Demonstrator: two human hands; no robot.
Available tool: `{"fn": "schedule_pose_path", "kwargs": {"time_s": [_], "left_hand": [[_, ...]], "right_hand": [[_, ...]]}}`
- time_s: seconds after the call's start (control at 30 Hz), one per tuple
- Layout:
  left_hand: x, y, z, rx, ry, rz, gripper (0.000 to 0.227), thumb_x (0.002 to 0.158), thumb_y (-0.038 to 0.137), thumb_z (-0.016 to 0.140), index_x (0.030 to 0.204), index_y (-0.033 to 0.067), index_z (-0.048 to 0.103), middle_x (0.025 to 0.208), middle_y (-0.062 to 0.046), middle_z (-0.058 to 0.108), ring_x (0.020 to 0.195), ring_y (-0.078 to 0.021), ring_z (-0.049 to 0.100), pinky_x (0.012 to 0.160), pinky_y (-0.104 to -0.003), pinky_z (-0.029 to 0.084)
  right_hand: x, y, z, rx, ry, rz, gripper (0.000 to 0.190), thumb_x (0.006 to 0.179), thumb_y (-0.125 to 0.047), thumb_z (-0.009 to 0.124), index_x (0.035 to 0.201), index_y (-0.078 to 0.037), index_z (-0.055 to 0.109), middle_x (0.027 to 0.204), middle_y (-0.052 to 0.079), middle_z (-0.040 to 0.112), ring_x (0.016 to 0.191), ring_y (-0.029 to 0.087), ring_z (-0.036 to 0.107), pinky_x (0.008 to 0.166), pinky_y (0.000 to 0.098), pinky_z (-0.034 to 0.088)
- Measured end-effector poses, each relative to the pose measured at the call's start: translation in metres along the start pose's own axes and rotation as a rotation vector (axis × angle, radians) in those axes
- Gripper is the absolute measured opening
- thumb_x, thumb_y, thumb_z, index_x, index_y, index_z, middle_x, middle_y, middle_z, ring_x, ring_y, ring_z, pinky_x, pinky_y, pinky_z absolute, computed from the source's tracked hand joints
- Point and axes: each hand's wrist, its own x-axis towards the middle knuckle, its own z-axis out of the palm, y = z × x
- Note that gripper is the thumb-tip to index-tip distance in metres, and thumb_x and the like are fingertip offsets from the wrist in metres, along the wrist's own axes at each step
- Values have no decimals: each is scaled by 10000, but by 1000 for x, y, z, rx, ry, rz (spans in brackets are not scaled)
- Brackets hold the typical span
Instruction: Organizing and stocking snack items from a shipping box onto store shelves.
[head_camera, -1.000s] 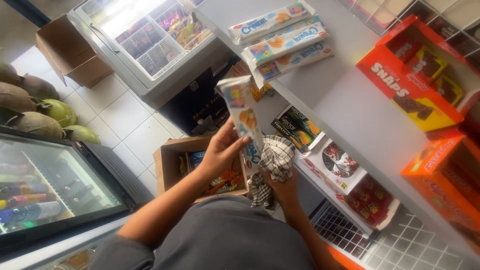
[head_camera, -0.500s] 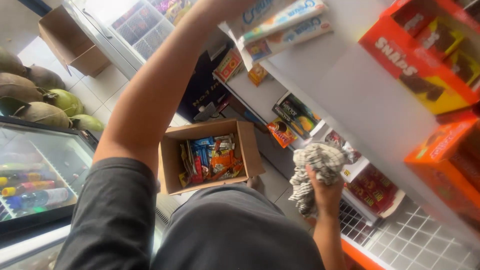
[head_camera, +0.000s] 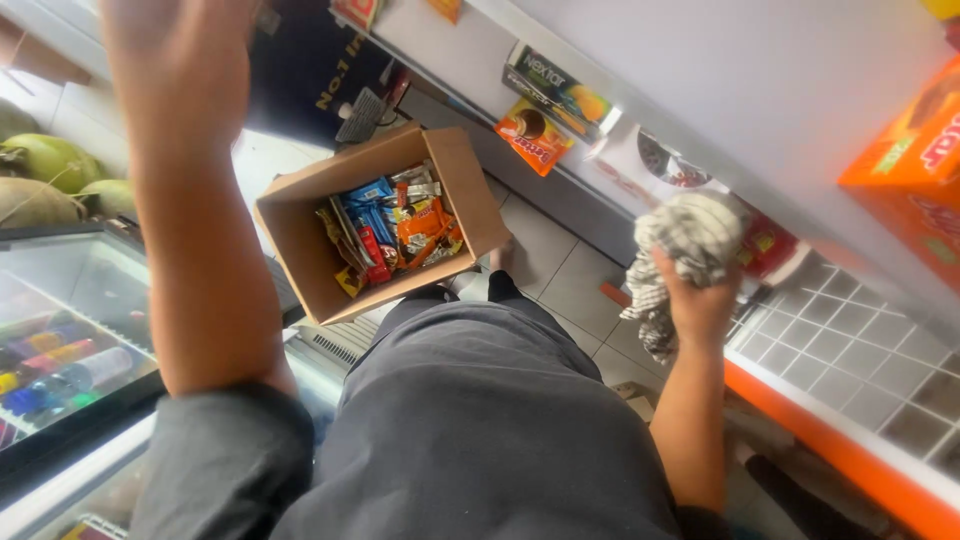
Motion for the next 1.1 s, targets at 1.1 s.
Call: {"fn": "schedule_pose_path", "kwargs": {"time_s": [1.1], "left_hand": [[-294,-394,252,23,120,-378,530,979,196,674,1462,38,524,1417,-149,633,1300,-265,603,1091,-400,482]], "right_hand": [[-22,343,195,-38,-240,484,647,878,-339,871,1287,50,554,1166,82,678,1057,161,642,915,305,507]]}}
